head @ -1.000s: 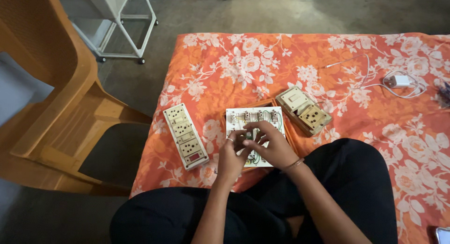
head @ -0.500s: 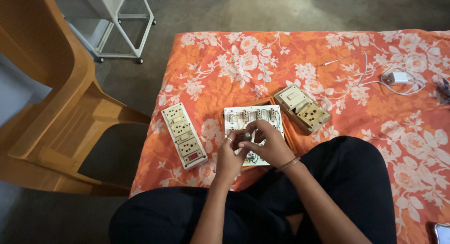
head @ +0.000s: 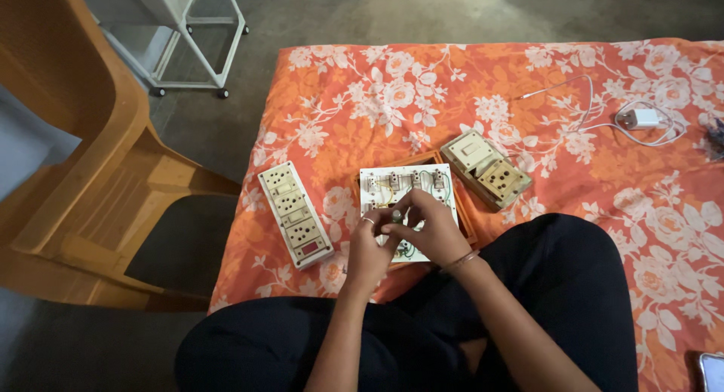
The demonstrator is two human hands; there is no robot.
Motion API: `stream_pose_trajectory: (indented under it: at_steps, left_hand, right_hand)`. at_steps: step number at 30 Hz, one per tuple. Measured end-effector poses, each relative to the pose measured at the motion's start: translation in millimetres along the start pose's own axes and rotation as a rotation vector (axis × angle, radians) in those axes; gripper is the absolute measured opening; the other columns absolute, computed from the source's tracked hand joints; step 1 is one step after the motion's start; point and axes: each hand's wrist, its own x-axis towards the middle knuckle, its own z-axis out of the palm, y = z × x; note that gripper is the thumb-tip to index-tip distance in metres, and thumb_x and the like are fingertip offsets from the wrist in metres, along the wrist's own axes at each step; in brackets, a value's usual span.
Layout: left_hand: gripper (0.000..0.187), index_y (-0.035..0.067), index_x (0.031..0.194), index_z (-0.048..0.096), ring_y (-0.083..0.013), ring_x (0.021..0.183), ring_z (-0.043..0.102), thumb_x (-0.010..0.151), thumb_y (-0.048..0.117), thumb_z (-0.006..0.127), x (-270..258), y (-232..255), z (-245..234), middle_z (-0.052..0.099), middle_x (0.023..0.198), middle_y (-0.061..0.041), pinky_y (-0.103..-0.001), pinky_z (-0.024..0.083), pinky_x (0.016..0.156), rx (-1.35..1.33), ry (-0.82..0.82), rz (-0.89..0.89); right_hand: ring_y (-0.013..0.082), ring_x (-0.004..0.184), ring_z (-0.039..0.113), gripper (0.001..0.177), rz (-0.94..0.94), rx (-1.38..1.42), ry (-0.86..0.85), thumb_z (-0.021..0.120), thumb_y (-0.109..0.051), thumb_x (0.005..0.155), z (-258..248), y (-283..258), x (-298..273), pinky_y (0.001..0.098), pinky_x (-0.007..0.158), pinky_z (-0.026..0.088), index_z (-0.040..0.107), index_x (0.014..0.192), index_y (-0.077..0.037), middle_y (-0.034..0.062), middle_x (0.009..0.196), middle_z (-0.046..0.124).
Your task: The person uses a screwdriver to tighten and adjust wires inside an open electrical switchboard box. They repeatedly manipulate green and yellow wires at various terminal points while seated on a bed.
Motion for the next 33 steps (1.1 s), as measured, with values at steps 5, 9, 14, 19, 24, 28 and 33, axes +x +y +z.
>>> stream_pose_trajectory:
  at_steps: [5,9,14,19,24,28,33]
  left_hand:
    - [0.034,0.003,0.122,0.064,-0.0199,0.104,0.076,0.088,0.0,0.071,1.6,-1.5,0.7,0.076,0.109,-0.009,-0.031,0.06,0.089,-0.129,-0.059,-0.069]
    - [0.033,0.004,0.126,0.062,-0.0201,0.112,0.075,0.093,0.0,0.065,-0.6,-0.3,3.4,0.077,0.114,-0.009,-0.032,0.059,0.092,-0.162,-0.108,-0.096]
    - [0.03,0.003,0.126,0.062,-0.0212,0.111,0.073,0.096,-0.001,0.064,-2.4,1.1,3.7,0.074,0.117,-0.011,-0.033,0.058,0.093,-0.089,-0.096,-0.011]
    - [0.035,0.005,0.125,0.065,-0.018,0.111,0.072,0.093,-0.006,0.054,0.1,-6.1,-1.1,0.074,0.12,-0.008,-0.033,0.058,0.092,-0.126,0.009,-0.144]
    - [0.028,0.003,0.123,0.064,-0.0164,0.108,0.073,0.097,-0.004,0.058,1.7,-10.7,-3.2,0.074,0.117,-0.009,-0.031,0.057,0.096,-0.149,0.121,-0.033]
    - [0.025,0.003,0.119,0.067,-0.018,0.099,0.074,0.095,0.0,0.059,-2.8,-7.4,-3.0,0.075,0.111,-0.01,-0.032,0.057,0.088,-0.056,0.114,-0.06]
    - [0.024,0.005,0.115,0.068,-0.0187,0.09,0.075,0.094,0.001,0.059,-1.2,2.3,-3.1,0.075,0.106,-0.011,-0.031,0.058,0.08,0.02,0.085,-0.121]
  right_hand:
    - [0.0116,0.082,0.066,0.04,-0.111,0.17,-0.011,0.082,-0.013,0.08,-9.2,-2.1,-1.2,0.0281,0.069,0.058,0.063,0.115,-0.005,0.0014,0.104,0.066]
    - [0.012,0.088,0.072,0.027,-0.099,0.165,-0.062,0.078,-0.013,0.088,-13.9,3.9,-2.7,0.0285,0.075,0.06,0.068,0.112,-0.006,0.0029,0.103,0.071]
    - [0.0122,0.088,0.073,0.027,-0.11,0.15,-0.019,0.082,-0.012,0.084,-11.6,3.2,-3.6,0.0285,0.077,0.06,0.068,0.105,-0.004,0.005,0.096,0.071]
    - [0.0115,0.078,0.069,0.033,-0.047,0.059,0.207,0.086,-0.016,0.081,-20.6,-5.9,-8.2,0.0279,0.07,0.058,0.068,0.105,-0.004,0.0034,0.091,0.068]
    - [0.0105,0.08,0.068,0.03,-0.035,0.068,0.313,0.086,-0.012,0.084,-39.6,-2.7,-9.4,0.0263,0.07,0.057,0.065,0.103,-0.002,0.0042,0.092,0.068]
    - [0.0083,0.086,0.069,0.029,0.004,0.324,0.26,0.081,-0.007,0.087,-36.7,8.7,-14.9,0.0244,0.073,0.058,0.06,0.106,0.0,0.0033,0.095,0.069]
    - [0.0102,0.081,0.071,0.027,0.076,0.29,0.212,0.08,-0.006,0.087,-27.5,17.3,-18.3,0.0259,0.066,0.055,0.062,0.106,0.0,0.0043,0.091,0.07]
